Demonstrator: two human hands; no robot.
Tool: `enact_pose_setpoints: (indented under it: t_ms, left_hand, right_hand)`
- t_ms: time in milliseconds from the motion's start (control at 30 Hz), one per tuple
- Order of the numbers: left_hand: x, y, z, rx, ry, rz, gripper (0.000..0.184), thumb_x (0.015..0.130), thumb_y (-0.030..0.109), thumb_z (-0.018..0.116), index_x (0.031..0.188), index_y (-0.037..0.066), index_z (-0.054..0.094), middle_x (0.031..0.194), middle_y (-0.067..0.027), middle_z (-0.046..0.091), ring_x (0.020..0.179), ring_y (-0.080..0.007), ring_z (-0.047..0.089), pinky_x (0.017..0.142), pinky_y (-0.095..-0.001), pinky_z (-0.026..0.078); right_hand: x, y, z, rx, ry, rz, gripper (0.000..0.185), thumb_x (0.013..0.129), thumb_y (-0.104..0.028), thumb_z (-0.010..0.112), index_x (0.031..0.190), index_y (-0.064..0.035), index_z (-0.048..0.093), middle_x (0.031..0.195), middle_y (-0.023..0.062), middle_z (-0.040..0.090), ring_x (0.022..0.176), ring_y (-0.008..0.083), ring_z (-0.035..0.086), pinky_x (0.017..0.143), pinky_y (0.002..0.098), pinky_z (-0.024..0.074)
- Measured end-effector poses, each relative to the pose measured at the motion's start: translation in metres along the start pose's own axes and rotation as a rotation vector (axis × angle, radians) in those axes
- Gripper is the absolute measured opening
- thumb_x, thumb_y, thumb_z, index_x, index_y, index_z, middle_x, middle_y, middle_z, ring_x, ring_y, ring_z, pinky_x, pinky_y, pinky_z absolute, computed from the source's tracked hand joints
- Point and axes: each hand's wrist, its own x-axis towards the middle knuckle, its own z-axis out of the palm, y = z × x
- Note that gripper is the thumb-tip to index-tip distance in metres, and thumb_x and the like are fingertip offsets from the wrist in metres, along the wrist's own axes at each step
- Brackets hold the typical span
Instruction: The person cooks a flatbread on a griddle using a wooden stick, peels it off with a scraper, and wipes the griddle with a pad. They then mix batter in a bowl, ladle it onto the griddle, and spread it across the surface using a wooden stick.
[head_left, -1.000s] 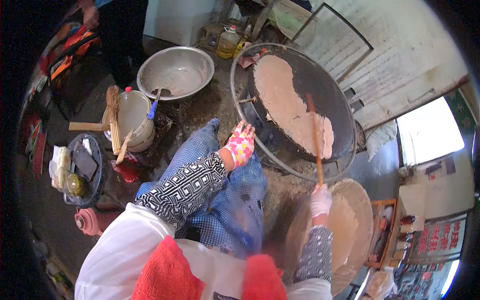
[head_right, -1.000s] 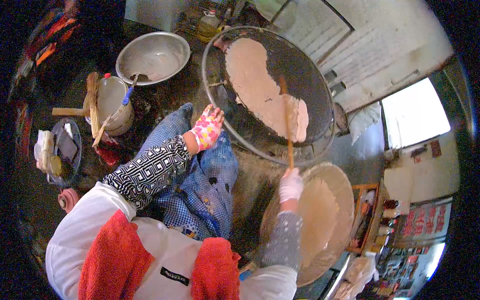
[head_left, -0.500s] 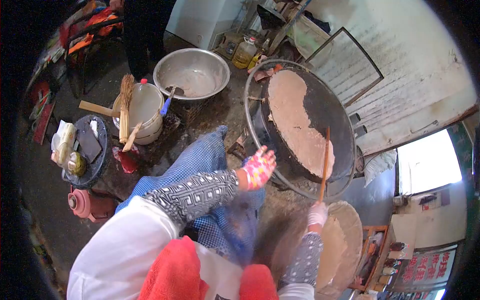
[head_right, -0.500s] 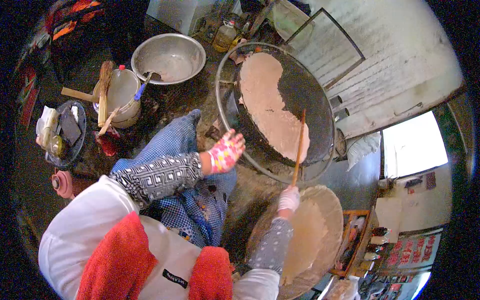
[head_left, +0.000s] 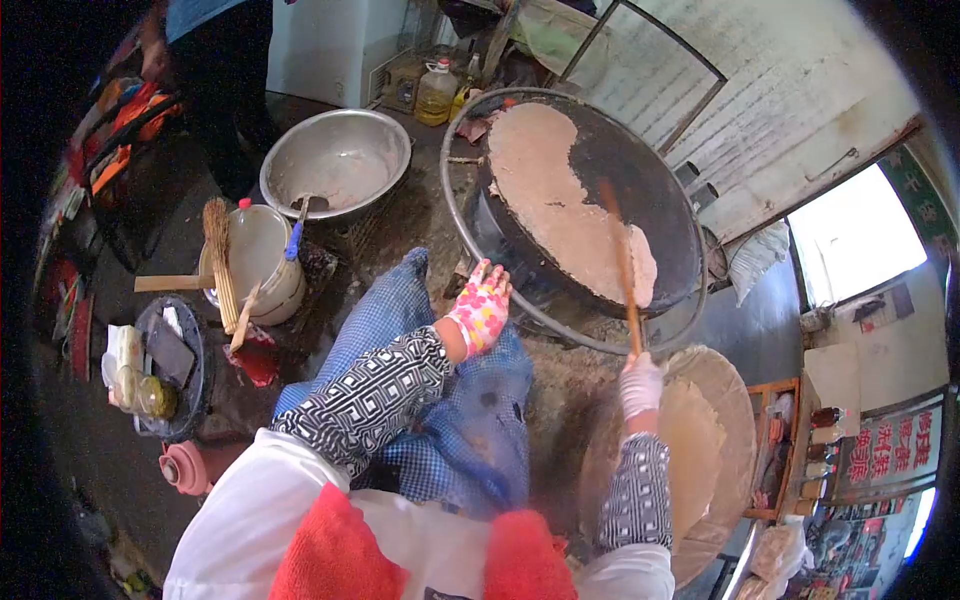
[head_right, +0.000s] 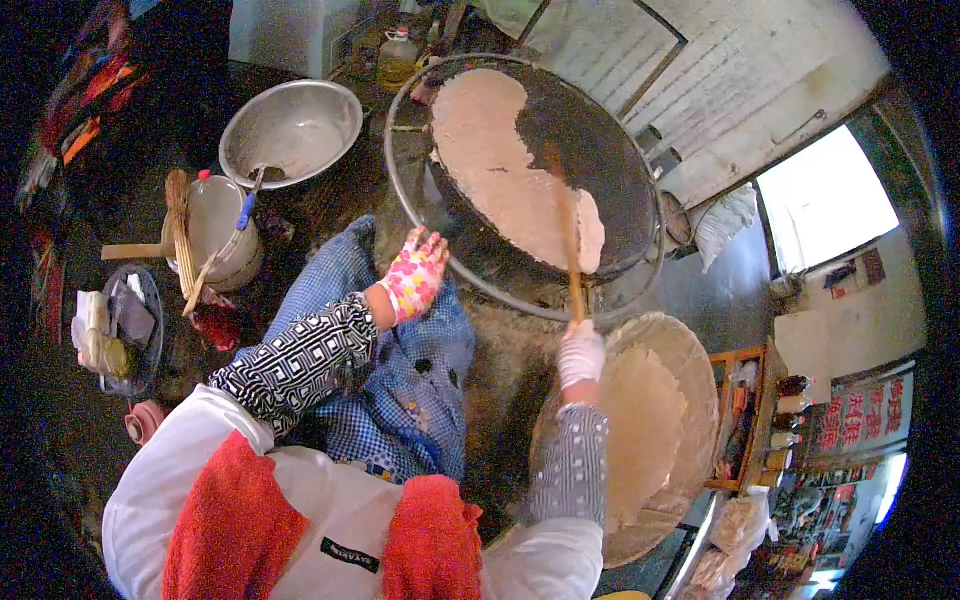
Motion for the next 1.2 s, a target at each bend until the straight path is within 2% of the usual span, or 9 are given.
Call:
enact_pose_setpoints:
  t_ms: [67, 100, 133, 367, 467, 667, 900, 1067, 1200]
  left_hand:
    - [-0.001, -0.005, 0.004, -0.012, 0.007, -0.023, 0.036, 0.082, 0.015, 0.042, 0.111, -0.003, 0.054, 0.124, -0.0184, 0.051, 0.122, -0.0325, 0.043, 0.106, -0.0563, 0.019]
    - [-0.002, -0.008, 0.007, 0.042, 0.034, -0.016, 0.036, 0.081, 0.016, 0.043, 0.110, -0.003, 0.055, 0.124, -0.0185, 0.051, 0.122, -0.0329, 0.043, 0.106, -0.0572, 0.018]
    - [-0.001, -0.011, 0.009, 0.045, 0.027, -0.015, 0.036, 0.081, 0.016, 0.043, 0.110, -0.003, 0.055, 0.124, -0.0185, 0.051, 0.122, -0.0329, 0.043, 0.106, -0.0572, 0.018]
    - [0.007, -0.031, 0.061, 0.014, -0.015, -0.104, 0.037, 0.080, 0.019, 0.045, 0.110, -0.001, 0.057, 0.122, -0.0160, 0.052, 0.122, -0.0305, 0.042, 0.106, -0.0567, 0.017]
    - [0.003, -0.033, -0.007, 0.072, -0.047, -0.092, 0.034, 0.079, 0.019, 0.046, 0.107, 0.001, 0.057, 0.122, -0.0155, 0.052, 0.123, -0.0293, 0.041, 0.107, -0.0564, 0.016]
    - [0.011, -0.048, 0.012, 0.069, -0.087, -0.195, 0.034, 0.081, 0.017, 0.044, 0.109, 0.002, 0.055, 0.123, -0.0128, 0.052, 0.123, -0.0274, 0.041, 0.107, -0.0544, 0.018]
    - [0.007, -0.057, -0.015, 0.112, -0.021, -0.199, 0.037, 0.076, 0.021, 0.050, 0.107, 0.003, 0.058, 0.125, -0.0158, 0.051, 0.123, -0.0301, 0.041, 0.105, -0.0562, 0.020]
    - [0.005, 0.017, -0.018, -0.153, 0.231, 0.005, 0.036, 0.076, 0.020, 0.047, 0.106, 0.001, 0.055, 0.118, -0.0169, 0.054, 0.116, -0.0310, 0.047, 0.103, -0.0549, 0.027]
    - [0.009, 0.058, 0.025, 0.026, 0.070, -0.026, 0.035, 0.080, 0.018, 0.044, 0.109, 0.001, 0.054, 0.123, -0.0170, 0.051, 0.121, -0.0315, 0.043, 0.106, -0.0544, 0.022]
  right_hand:
    - [-0.013, -0.007, 0.008, -0.131, -0.124, -0.023, 0.027, 0.090, -0.029, 0.044, 0.081, -0.0058, 0.053, 0.071, 0.0217, 0.061, 0.069, 0.0398, 0.060, 0.057, 0.0478, 0.0475]
    - [-0.002, 0.018, 0.033, 0.287, -0.156, 0.093, 0.027, 0.090, -0.029, 0.045, 0.080, -0.0047, 0.054, 0.070, 0.0219, 0.061, 0.069, 0.0396, 0.061, 0.057, 0.0467, 0.0481]
    - [0.001, 0.020, 0.026, -0.039, 0.004, 0.002, 0.028, 0.090, -0.028, 0.046, 0.079, -0.0037, 0.054, 0.068, 0.0217, 0.061, 0.067, 0.0390, 0.061, 0.057, 0.0467, 0.0481]
    - [0.005, -0.003, 0.008, -0.170, -0.049, -0.075, 0.029, 0.089, -0.031, 0.048, 0.080, -0.0047, 0.055, 0.071, 0.0224, 0.062, 0.068, 0.0398, 0.061, 0.061, 0.0469, 0.0492]
    - [0.021, 0.023, 0.025, -0.113, 0.023, 0.006, 0.029, 0.089, -0.032, 0.048, 0.083, -0.0047, 0.055, 0.070, 0.0218, 0.061, 0.068, 0.0394, 0.061, 0.061, 0.0470, 0.0494]
    - [-0.001, -0.009, -0.011, -0.126, -0.010, -0.134, 0.026, 0.091, -0.028, 0.044, 0.082, -0.0048, 0.054, 0.071, 0.0228, 0.061, 0.071, 0.0397, 0.061, 0.062, 0.0477, 0.0487]
    - [0.001, 0.027, -0.013, -0.045, -0.017, 0.003, 0.028, 0.090, -0.030, 0.044, 0.085, -0.0041, 0.052, 0.072, 0.0227, 0.061, 0.070, 0.0421, 0.059, 0.062, 0.0513, 0.0465]
    - [-0.046, -0.003, -0.018, -0.169, -0.144, -0.100, 0.026, 0.089, -0.031, 0.047, 0.084, -0.0061, 0.052, 0.070, 0.0225, 0.060, 0.069, 0.0414, 0.060, 0.061, 0.0497, 0.0476]
    - [-0.024, 0.047, -0.004, -0.098, -0.034, 0.001, 0.029, 0.089, -0.031, 0.046, 0.079, -0.0046, 0.054, 0.069, 0.0216, 0.061, 0.067, 0.0403, 0.060, 0.059, 0.0496, 0.0467]
